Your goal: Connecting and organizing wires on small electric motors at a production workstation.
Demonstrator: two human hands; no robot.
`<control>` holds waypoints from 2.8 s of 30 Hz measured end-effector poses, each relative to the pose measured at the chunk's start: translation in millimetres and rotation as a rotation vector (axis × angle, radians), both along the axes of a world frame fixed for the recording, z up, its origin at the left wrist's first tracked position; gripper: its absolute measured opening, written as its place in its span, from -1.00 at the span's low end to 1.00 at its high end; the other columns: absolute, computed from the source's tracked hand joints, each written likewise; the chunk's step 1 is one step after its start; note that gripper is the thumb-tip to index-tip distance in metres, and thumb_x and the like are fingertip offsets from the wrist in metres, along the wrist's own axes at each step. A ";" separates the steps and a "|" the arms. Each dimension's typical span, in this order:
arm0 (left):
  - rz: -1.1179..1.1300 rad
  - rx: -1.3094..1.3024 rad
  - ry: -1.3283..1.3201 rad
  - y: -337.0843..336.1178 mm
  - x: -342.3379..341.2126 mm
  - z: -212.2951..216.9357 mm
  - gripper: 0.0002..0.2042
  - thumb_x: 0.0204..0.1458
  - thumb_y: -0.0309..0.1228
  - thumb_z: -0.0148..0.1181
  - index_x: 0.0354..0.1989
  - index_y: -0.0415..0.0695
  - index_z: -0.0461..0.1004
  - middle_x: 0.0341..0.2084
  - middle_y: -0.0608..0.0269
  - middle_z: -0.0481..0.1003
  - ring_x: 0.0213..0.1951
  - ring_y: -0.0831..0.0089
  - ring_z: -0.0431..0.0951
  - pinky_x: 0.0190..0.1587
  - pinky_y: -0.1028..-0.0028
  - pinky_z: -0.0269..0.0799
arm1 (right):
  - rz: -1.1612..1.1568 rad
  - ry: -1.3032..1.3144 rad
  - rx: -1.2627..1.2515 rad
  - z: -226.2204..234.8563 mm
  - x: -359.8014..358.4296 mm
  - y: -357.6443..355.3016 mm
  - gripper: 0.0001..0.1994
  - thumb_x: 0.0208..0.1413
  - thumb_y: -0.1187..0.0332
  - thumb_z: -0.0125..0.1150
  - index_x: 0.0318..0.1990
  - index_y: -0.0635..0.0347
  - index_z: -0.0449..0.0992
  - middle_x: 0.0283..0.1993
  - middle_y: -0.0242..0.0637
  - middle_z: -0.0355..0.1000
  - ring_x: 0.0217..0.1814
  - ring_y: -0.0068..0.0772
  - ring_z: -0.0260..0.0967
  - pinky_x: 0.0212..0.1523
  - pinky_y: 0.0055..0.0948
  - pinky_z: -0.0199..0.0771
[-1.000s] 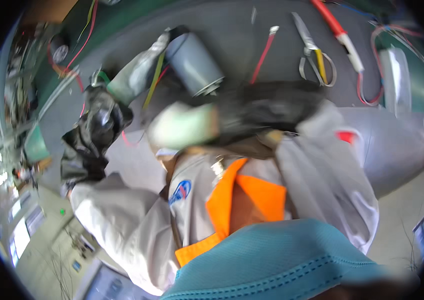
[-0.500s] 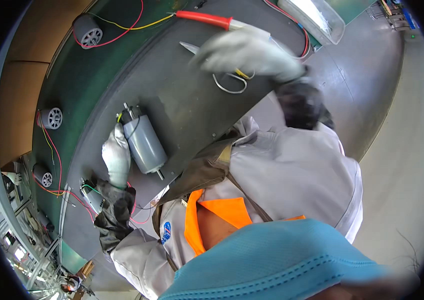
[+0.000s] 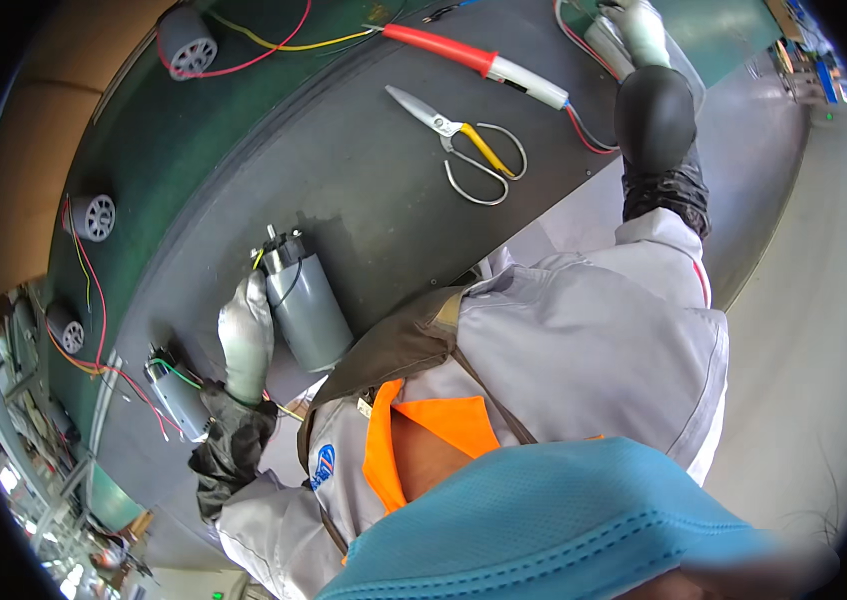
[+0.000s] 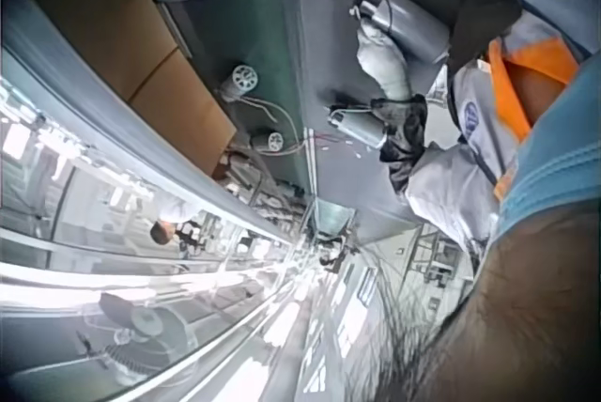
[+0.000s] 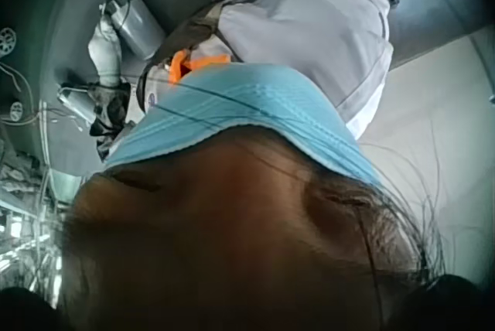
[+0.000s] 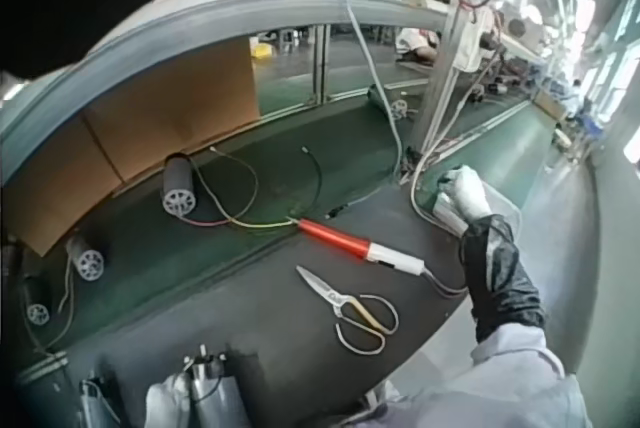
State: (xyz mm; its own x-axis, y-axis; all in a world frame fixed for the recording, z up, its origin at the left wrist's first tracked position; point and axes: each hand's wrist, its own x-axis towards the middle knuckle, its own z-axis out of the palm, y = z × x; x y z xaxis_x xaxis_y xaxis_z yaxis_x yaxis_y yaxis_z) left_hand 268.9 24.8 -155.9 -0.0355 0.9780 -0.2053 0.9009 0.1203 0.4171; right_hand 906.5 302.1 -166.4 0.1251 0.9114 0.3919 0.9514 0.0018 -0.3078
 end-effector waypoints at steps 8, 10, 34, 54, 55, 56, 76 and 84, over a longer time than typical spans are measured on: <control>0.275 -0.595 -0.455 19.6 -5.4 35.9 -0.42 0.36 0.11 0.01 -0.32 -0.27 0.54 -0.67 0.31 0.35 -0.68 0.55 0.37 -0.60 0.39 0.29 | 0.347 1.074 -0.079 29.4 -110.2 -119.7 -0.73 0.32 0.36 0.20 0.06 0.36 0.58 -0.17 -0.29 0.54 -0.34 -0.66 0.34 -0.27 -0.62 0.40; 0.156 -0.587 -0.410 20.0 -8.2 41.6 -0.47 0.30 0.17 0.05 -0.22 -0.14 0.55 -0.64 0.43 0.39 -0.71 0.65 0.35 -0.69 0.58 0.22 | 0.550 1.368 -0.266 13.5 -175.0 -163.6 -0.65 0.29 0.28 0.28 0.08 0.35 0.52 -0.20 -0.29 0.49 -0.38 -0.66 0.32 -0.30 -0.60 0.43; 0.505 -0.023 -1.170 -19.7 27.4 -29.8 -0.65 0.24 -0.22 0.29 -0.05 -0.31 0.55 -0.35 0.36 0.59 -0.45 0.70 0.52 -0.43 0.68 0.43 | 0.931 1.292 -0.953 -37.7 -409.1 -214.4 -0.74 0.27 0.54 0.10 0.01 0.16 0.65 -0.07 -0.33 0.64 -0.26 -0.55 0.57 -0.33 -0.59 0.54; 0.341 0.224 -0.921 8.5 81.4 -44.9 -0.84 0.13 -0.52 0.31 -0.15 -0.28 0.64 -0.32 0.18 0.67 -0.30 0.54 0.65 -0.19 0.52 0.59 | 0.787 1.018 -1.087 -13.5 -385.2 -172.7 -0.63 0.21 0.37 0.24 0.15 0.24 0.61 -0.48 -0.49 0.47 -0.57 -0.71 0.38 -0.58 -0.64 0.32; 0.339 0.219 -0.904 8.2 82.4 -44.3 -0.84 0.12 -0.52 0.31 -0.15 -0.29 0.64 -0.31 0.13 0.67 -0.29 0.48 0.68 -0.18 0.48 0.61 | 0.753 0.958 -1.017 -16.4 -385.9 -179.4 -0.65 0.22 0.36 0.24 0.14 0.21 0.62 -0.48 -0.47 0.49 -0.55 -0.66 0.43 -0.55 -0.60 0.37; 0.268 0.298 -0.754 7.0 83.4 -43.8 -0.83 0.10 -0.52 0.30 -0.15 -0.28 0.63 -0.30 0.10 0.67 -0.29 0.40 0.68 -0.18 0.44 0.61 | 0.736 0.898 -0.959 -18.7 -384.1 -186.2 -0.66 0.23 0.34 0.24 0.14 0.18 0.63 -0.47 -0.44 0.51 -0.53 -0.62 0.47 -0.53 -0.56 0.42; 0.028 0.560 -0.070 -12.5 107.6 -45.5 -0.83 0.09 -0.42 0.34 -0.16 -0.05 0.56 -0.41 0.15 0.57 -0.44 0.13 0.60 -0.41 0.26 0.52 | 0.697 0.640 -0.172 -90.4 -384.7 -141.4 -0.84 0.15 0.42 0.24 -0.16 0.22 0.68 -0.25 -0.11 0.59 -0.27 -0.11 0.52 -0.22 -0.28 0.54; -0.449 0.438 0.103 7.4 73.7 -28.6 -0.86 0.06 -0.42 0.26 -0.21 -0.10 0.53 -0.56 0.20 0.51 -0.53 0.19 0.59 -0.46 0.26 0.51 | 0.943 1.597 -1.033 -46.8 -358.3 -181.0 -0.74 0.38 0.26 0.11 -0.10 0.32 0.57 -0.56 -0.47 0.34 -0.62 -0.67 0.23 -0.58 -0.64 0.19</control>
State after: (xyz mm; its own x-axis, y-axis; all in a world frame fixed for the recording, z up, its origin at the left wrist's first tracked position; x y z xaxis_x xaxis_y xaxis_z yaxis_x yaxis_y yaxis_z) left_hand 342.5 32.2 -184.5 0.3990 0.8950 0.1995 0.8623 -0.4402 0.2503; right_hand 548.2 121.1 -213.2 -0.7521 0.6476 -0.1222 -0.2529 -0.4549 -0.8539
